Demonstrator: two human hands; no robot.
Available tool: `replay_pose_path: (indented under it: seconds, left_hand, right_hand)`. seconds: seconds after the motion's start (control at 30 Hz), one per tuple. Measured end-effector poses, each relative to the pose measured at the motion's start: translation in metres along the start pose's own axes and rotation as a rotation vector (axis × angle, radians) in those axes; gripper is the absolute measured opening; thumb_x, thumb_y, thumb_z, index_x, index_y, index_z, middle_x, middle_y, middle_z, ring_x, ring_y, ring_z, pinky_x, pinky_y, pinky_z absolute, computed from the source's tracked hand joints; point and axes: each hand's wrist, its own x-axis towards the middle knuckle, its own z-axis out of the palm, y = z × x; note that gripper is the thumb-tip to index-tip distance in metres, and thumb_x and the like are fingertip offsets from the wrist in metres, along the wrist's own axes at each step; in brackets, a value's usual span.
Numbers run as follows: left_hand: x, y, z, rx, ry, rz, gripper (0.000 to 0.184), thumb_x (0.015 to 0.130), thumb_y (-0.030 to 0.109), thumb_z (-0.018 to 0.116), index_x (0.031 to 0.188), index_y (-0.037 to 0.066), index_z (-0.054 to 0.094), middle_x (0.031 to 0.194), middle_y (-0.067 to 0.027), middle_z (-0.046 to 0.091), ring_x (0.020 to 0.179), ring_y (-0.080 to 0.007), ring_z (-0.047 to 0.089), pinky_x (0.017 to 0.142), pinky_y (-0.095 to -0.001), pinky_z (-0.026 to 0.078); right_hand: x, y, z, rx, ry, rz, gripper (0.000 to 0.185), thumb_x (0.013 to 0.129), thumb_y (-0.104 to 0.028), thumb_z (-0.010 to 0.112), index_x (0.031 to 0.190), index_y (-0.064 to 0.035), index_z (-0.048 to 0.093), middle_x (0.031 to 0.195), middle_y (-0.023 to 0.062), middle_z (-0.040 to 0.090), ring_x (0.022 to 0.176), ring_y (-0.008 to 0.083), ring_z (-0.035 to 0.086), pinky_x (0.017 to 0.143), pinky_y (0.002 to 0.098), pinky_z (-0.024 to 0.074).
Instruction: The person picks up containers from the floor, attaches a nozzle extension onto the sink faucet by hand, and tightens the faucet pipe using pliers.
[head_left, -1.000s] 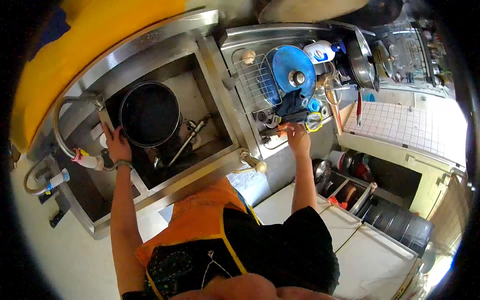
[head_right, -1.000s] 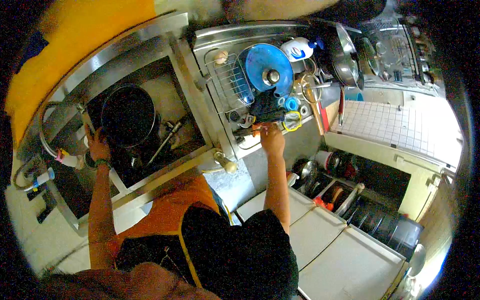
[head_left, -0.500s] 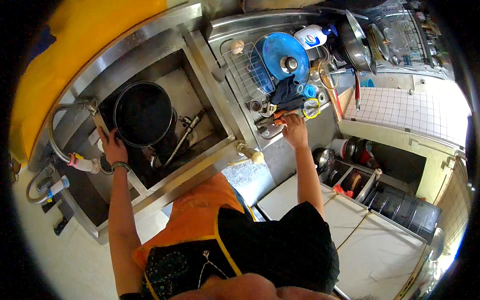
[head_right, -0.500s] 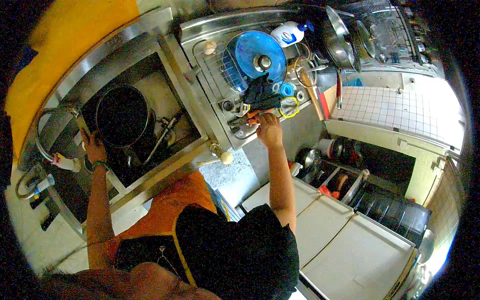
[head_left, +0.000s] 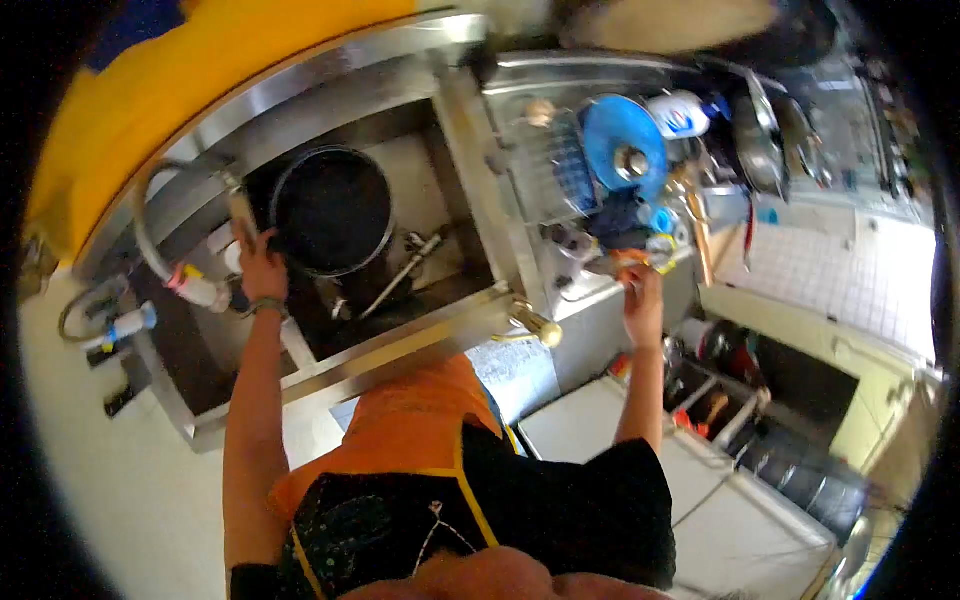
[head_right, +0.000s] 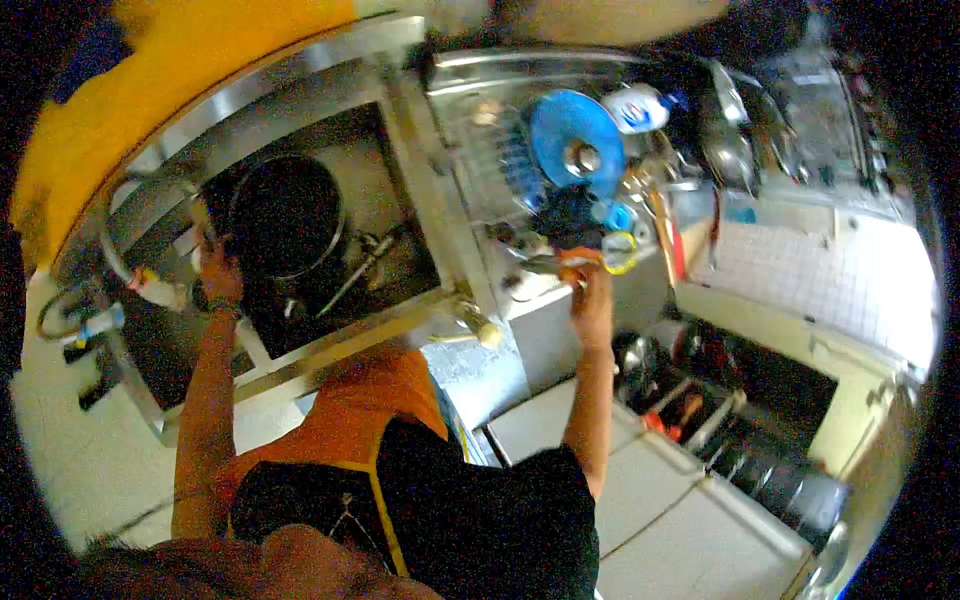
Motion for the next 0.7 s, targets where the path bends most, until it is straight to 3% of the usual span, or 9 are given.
replay_pose_path:
  seconds: [0.07,0.13,0.23,0.3,0.37,0.43,0.5,0.57,0.7]
  left_hand:
    - [0.004,0.0,-0.001,0.064,-0.217,-0.211,0.037,0.074,0.001,0.056,0.107,0.016,0.06,0.151,-0.005,0.018,0.111,-0.0322,0.049,0.084,-0.0412,0.049]
    - [0.001,0.003,0.002,0.071,-0.061,-0.141,0.038,0.073,0.001,0.056,0.108,0.016,0.06,0.151,-0.0046,0.018,0.112,-0.0327,0.048,0.084,-0.0413,0.049]
    - [0.004,0.009,-0.009,0.088,-0.093,-0.164,0.038,0.073,0.002,0.056,0.107,0.017,0.06,0.15,-0.0048,0.018,0.11,-0.0322,0.049,0.083,-0.0416,0.049]
    - [0.003,0.005,-0.005,0.058,-0.118,-0.187,0.037,0.072,0.002,0.057,0.105,0.018,0.061,0.149,-0.005,0.019,0.108,-0.0316,0.05,0.081,-0.0415,0.05]
    - [0.004,0.014,-0.013,0.055,-0.094,-0.188,0.037,0.072,0.002,0.057,0.104,0.019,0.061,0.149,-0.0047,0.02,0.107,-0.0317,0.051,0.078,-0.041,0.05]
    - [0.004,0.013,-0.011,0.059,-0.044,-0.154,0.035,0.072,0.002,0.057,0.103,0.019,0.061,0.149,-0.0039,0.021,0.104,-0.032,0.052,0.075,-0.0401,0.051]
    - [0.004,0.011,-0.012,0.043,-0.051,-0.16,0.035,0.072,0.002,0.057,0.102,0.019,0.062,0.149,-0.0042,0.021,0.104,-0.0321,0.052,0.075,-0.0401,0.051]
    - [0.005,0.015,-0.013,0.023,-0.049,-0.185,0.034,0.072,0.002,0.057,0.101,0.019,0.062,0.149,-0.0053,0.021,0.105,-0.0325,0.052,0.076,-0.0401,0.051]
    - [0.005,0.007,-0.009,0.013,-0.073,-0.189,0.032,0.072,0.002,0.057,0.1,0.018,0.062,0.149,-0.0072,0.021,0.108,-0.034,0.05,0.077,-0.0409,0.051]
  right_hand:
    - [0.017,-0.041,-0.004,0.346,0.033,0.229,0.021,0.085,-0.003,0.059,0.105,-0.0052,0.051,0.099,0.0084,0.057,0.088,0.019,0.056,0.081,0.0315,0.0449]
    - [0.027,-0.041,0.008,0.445,0.068,0.105,0.023,0.087,-0.012,0.06,0.106,-0.0036,0.052,0.098,0.0056,0.059,0.086,0.0139,0.054,0.078,0.0272,0.0442]
    - [0.08,-0.113,0.008,0.795,-0.136,0.252,0.034,0.083,-0.024,0.064,0.106,-0.0006,0.055,0.091,0.0065,0.064,0.081,0.0126,0.057,0.076,0.0266,0.0451]
    - [0.11,-0.133,0.032,0.968,-0.355,0.172,0.039,0.079,-0.021,0.066,0.108,0.0009,0.055,0.093,0.0072,0.064,0.082,0.0142,0.061,0.077,0.0271,0.048]
    - [0.14,-0.188,0.049,1.08,-0.364,0.026,0.039,0.075,-0.014,0.068,0.11,-0.0015,0.055,0.093,0.0076,0.064,0.08,0.0147,0.061,0.074,0.0265,0.0491]
    - [0.168,-0.244,0.066,1.309,-0.5,-0.055,0.038,0.078,-0.014,0.068,0.112,-0.0013,0.054,0.083,0.0054,0.064,0.074,0.0127,0.06,0.067,0.0246,0.049]
    - [0.193,-0.287,0.077,0.986,-0.756,0.02,0.031,0.084,-0.017,0.065,0.108,-0.0018,0.054,0.07,0.0038,0.061,0.061,0.0116,0.059,0.053,0.0239,0.047]
    - [0.207,-0.311,0.12,1.152,-0.873,0.037,0.021,0.087,-0.017,0.062,0.101,-0.003,0.055,0.062,0.0035,0.058,0.05,0.0111,0.056,0.041,0.0239,0.0408]
    - [0.207,-0.343,0.187,1.351,-0.731,-0.02,0.019,0.089,-0.016,0.06,0.099,-0.0042,0.051,0.067,0.0055,0.059,0.05,0.0133,0.057,0.04,0.0249,0.0403]
